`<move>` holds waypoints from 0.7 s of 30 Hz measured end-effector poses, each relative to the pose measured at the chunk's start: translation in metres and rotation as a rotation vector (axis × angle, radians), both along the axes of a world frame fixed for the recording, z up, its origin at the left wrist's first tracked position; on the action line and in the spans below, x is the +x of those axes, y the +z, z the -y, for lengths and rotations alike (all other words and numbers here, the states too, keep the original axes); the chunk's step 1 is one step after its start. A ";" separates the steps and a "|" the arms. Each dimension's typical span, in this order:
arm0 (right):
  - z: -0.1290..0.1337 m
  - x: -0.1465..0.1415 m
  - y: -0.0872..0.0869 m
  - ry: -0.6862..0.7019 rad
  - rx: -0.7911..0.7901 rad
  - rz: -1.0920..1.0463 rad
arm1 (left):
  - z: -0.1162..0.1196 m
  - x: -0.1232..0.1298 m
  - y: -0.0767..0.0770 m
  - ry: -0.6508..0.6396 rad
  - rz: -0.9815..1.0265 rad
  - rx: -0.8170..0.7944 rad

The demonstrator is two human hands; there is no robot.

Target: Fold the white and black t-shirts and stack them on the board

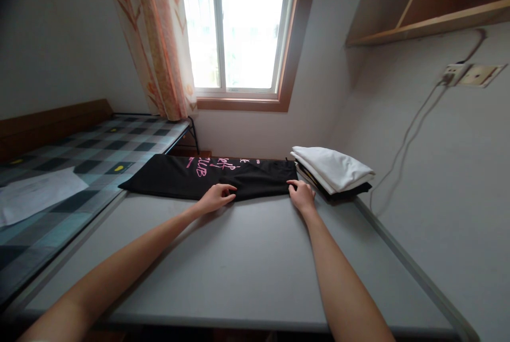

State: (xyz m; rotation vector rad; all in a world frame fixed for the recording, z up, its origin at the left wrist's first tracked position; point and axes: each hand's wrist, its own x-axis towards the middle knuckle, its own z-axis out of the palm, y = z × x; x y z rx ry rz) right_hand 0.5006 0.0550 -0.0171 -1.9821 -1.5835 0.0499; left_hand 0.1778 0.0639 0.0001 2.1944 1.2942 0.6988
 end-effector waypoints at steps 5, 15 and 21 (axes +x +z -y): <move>0.003 -0.001 0.004 -0.038 -0.001 0.003 | 0.005 -0.001 0.003 0.065 -0.103 0.176; 0.001 0.005 0.005 -0.123 -0.021 -0.109 | 0.008 -0.001 -0.007 0.109 -0.193 0.286; -0.001 0.010 0.001 -0.069 0.010 -0.144 | 0.012 -0.007 -0.003 -0.002 -0.277 0.370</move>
